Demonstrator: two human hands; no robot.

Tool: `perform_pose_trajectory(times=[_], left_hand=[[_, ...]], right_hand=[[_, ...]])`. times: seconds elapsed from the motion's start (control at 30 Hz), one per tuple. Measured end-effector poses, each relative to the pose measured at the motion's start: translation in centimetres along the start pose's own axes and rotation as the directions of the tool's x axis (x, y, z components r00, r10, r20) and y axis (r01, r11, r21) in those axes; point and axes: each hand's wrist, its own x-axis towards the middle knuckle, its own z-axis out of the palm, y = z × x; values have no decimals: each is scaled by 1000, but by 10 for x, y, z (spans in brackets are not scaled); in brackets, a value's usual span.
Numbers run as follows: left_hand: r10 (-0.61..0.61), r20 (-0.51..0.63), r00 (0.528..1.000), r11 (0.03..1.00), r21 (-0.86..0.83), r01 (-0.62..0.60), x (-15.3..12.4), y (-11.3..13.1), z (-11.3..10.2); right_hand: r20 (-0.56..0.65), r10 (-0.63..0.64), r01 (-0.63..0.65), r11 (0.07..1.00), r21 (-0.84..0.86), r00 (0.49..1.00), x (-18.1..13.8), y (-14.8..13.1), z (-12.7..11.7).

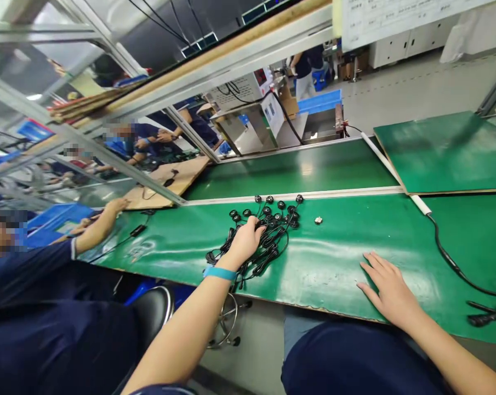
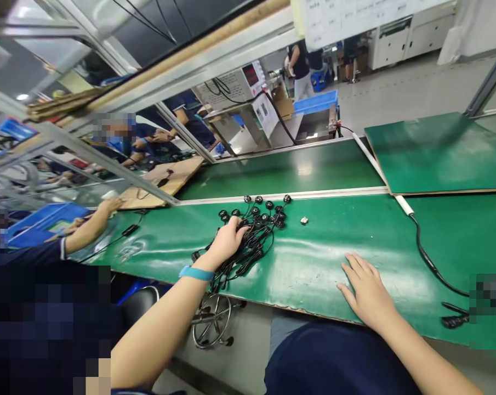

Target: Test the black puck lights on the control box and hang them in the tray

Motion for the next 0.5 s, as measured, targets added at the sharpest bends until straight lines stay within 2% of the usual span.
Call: perform_pose_trajectory(times=[0.07,0.13,0.3,0.4,0.5], left_hand=[[13,27,1000,998,-65,-12,2,3,-6],[12,103,995,995,-100,-2,2,8,-8],[-33,270,962,999,-32,43,-3,24,7],[-68,217,974,993,109,45,-8,27,22],[-67,176,982,987,153,40,-8,24,32]], right_hand=[[-4,14,-14,1000,9,1000,0,-1,-1],[-10,17,-17,1000,12,1000,-1,-2,-1],[-14,19,-19,1000,8,1000,-2,-3,-3],[-8,15,-15,1000,1,1000,-1,-3,-4],[-14,16,-16,1000,12,1000,-1,-3,-4]])
